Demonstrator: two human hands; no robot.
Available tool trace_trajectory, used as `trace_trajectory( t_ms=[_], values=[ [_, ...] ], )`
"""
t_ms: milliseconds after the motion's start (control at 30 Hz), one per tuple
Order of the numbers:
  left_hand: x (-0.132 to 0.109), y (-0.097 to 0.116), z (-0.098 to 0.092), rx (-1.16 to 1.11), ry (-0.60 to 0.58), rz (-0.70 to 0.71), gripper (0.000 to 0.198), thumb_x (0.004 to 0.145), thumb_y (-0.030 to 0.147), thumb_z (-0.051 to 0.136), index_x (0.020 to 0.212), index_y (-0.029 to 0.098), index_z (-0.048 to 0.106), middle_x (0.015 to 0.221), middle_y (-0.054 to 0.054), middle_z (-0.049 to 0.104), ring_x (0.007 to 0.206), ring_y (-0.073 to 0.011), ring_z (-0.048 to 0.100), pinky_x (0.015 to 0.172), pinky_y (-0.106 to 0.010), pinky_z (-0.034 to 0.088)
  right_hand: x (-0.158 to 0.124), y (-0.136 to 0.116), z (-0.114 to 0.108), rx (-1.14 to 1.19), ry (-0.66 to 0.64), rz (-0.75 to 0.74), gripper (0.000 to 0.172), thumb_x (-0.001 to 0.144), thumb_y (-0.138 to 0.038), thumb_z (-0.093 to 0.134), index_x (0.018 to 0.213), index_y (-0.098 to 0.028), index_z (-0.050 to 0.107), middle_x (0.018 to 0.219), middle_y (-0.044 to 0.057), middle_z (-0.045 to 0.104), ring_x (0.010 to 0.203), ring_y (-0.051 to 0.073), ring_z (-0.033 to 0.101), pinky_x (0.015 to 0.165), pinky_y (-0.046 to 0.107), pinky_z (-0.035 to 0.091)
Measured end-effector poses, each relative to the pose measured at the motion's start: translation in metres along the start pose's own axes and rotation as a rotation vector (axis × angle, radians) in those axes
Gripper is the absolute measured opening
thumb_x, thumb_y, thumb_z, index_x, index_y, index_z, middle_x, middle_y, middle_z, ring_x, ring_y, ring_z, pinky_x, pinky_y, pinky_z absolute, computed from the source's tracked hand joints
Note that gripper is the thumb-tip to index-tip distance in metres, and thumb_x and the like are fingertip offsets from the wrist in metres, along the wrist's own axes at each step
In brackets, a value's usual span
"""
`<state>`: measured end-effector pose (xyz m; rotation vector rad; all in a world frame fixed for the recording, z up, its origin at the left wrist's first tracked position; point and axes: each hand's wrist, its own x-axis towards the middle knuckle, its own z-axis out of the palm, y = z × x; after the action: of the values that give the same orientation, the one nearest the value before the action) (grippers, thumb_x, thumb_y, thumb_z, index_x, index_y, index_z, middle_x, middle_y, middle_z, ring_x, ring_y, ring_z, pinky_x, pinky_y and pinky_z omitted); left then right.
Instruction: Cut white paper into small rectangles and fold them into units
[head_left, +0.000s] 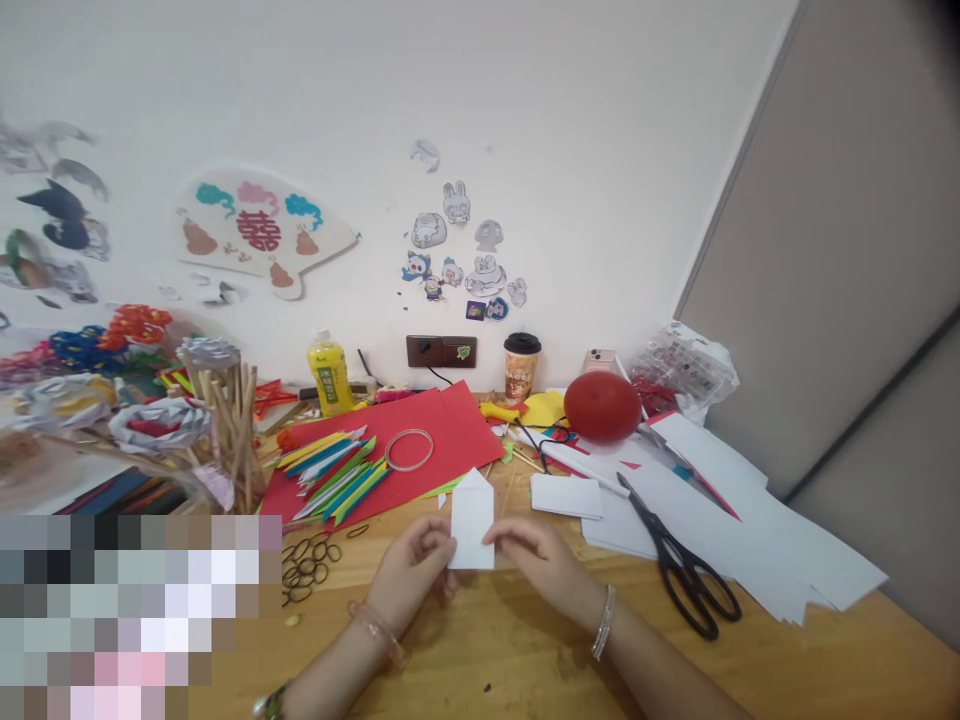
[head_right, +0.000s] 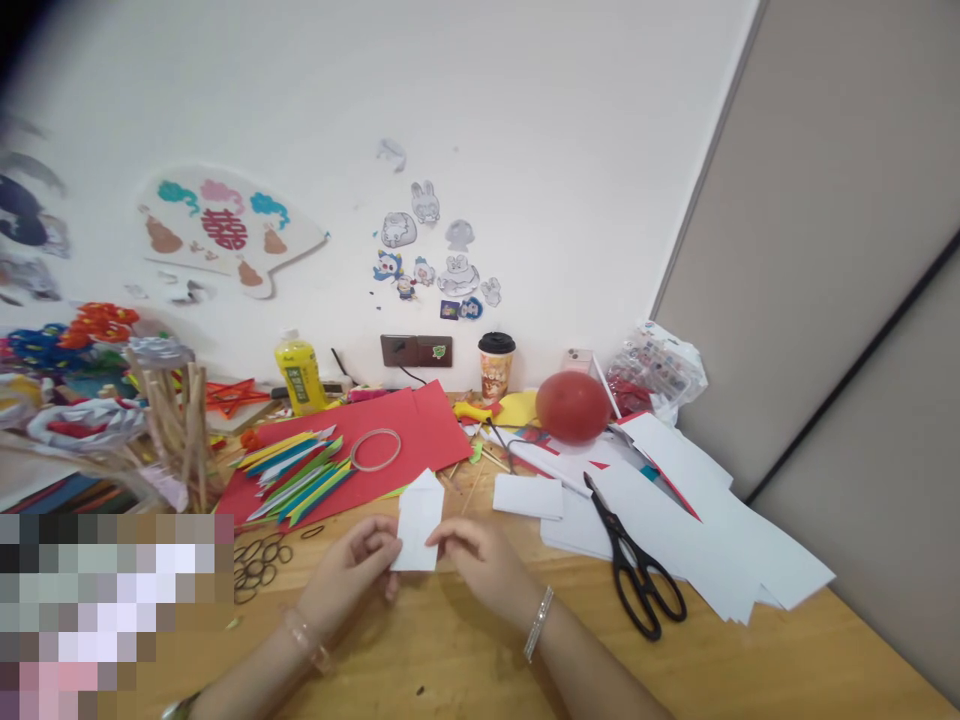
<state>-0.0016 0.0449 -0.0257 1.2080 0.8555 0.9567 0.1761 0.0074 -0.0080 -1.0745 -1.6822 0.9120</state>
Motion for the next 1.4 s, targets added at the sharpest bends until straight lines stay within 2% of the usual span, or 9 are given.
trace_trajectory(
  t_ms=[133, 367, 500, 700, 800, 1100, 1233, 1400],
  values=[
    [0.002, -0.002, -0.003, -0.01, 0.008, 0.001, 0.037, 0.063, 0.046, 0.064, 0.079, 0.018, 0.046, 0.046, 0.008, 0.054, 0.034, -0.0085, 0.05, 0.036, -0.019, 0.04, 0.001, 0.0, -0.002, -0.193, -0.065, -0.118, 0.017, 0.077, -0.014, 0.052, 0.083, -0.02, 0.067, 0.082, 0.003, 0.068, 0.077, 0.017, 0.061, 0.072, 0.027, 0.045],
    [-0.002, 0.0, 0.005, 0.006, -0.077, -0.005, 0.04, 0.061, 0.047, 0.067, 0.077, 0.016, 0.048, 0.049, 0.005, 0.058, 0.036, -0.0093, 0.053, 0.038, -0.02, 0.042, 0.002, 0.001, -0.002, -0.219, -0.093, -0.217, 0.017, 0.082, -0.029, 0.053, 0.084, -0.021, 0.068, 0.084, 0.005, 0.068, 0.077, 0.017, 0.061, 0.071, 0.027, 0.045],
    [-0.005, 0.003, 0.007, 0.003, -0.103, 0.019, 0.037, 0.063, 0.046, 0.067, 0.074, 0.016, 0.048, 0.053, 0.006, 0.057, 0.036, -0.0075, 0.052, 0.038, -0.019, 0.041, 0.002, 0.001, -0.002, -0.169, -0.062, -0.144, 0.012, 0.079, -0.028, 0.057, 0.08, -0.021, 0.067, 0.08, 0.003, 0.064, 0.078, 0.017, 0.058, 0.072, 0.027, 0.043],
    [-0.008, 0.002, 0.009, -0.007, -0.157, 0.015, 0.033, 0.067, 0.043, 0.065, 0.077, 0.016, 0.049, 0.056, 0.005, 0.058, 0.039, -0.0083, 0.053, 0.04, -0.02, 0.042, 0.0, 0.009, 0.008, 0.24, 0.03, 0.117, 0.014, 0.071, -0.028, 0.065, 0.076, -0.019, 0.056, 0.075, -0.001, 0.059, 0.073, 0.015, 0.057, 0.069, 0.026, 0.044],
    [-0.008, 0.001, 0.009, -0.006, -0.163, 0.011, 0.034, 0.068, 0.044, 0.064, 0.078, 0.015, 0.05, 0.057, 0.004, 0.058, 0.043, -0.0085, 0.054, 0.042, -0.021, 0.044, 0.001, 0.007, 0.012, 0.326, 0.062, 0.192, 0.018, 0.067, -0.028, 0.067, 0.074, -0.018, 0.054, 0.07, -0.002, 0.058, 0.068, 0.014, 0.056, 0.065, 0.025, 0.043],
    [-0.011, 0.001, 0.012, 0.039, -0.149, -0.053, 0.041, 0.063, 0.048, 0.066, 0.079, 0.014, 0.053, 0.064, 0.0, 0.063, 0.054, -0.0107, 0.059, 0.051, -0.021, 0.046, 0.003, 0.012, 0.016, 0.237, 0.19, 0.228, 0.012, 0.068, -0.021, 0.061, 0.077, -0.019, 0.053, 0.072, -0.002, 0.057, 0.067, 0.014, 0.054, 0.061, 0.025, 0.042],
    [-0.011, 0.0, 0.015, 0.06, -0.143, -0.137, 0.045, 0.06, 0.054, 0.065, 0.072, 0.014, 0.052, 0.058, -0.001, 0.063, 0.049, -0.0118, 0.059, 0.049, -0.023, 0.046, 0.002, 0.012, 0.017, 0.192, 0.214, 0.213, 0.011, 0.068, -0.021, 0.06, 0.077, -0.019, 0.054, 0.069, -0.003, 0.056, 0.066, 0.013, 0.054, 0.061, 0.025, 0.041],
    [-0.012, -0.002, 0.018, 0.065, -0.163, -0.153, 0.048, 0.057, 0.056, 0.065, 0.072, 0.013, 0.051, 0.053, 0.0, 0.061, 0.042, -0.0112, 0.057, 0.046, -0.024, 0.046, 0.002, 0.007, 0.021, 0.183, 0.181, 0.201, 0.009, 0.07, -0.023, 0.059, 0.073, -0.018, 0.052, 0.068, -0.002, 0.055, 0.064, 0.013, 0.053, 0.06, 0.025, 0.041]
  ],
)
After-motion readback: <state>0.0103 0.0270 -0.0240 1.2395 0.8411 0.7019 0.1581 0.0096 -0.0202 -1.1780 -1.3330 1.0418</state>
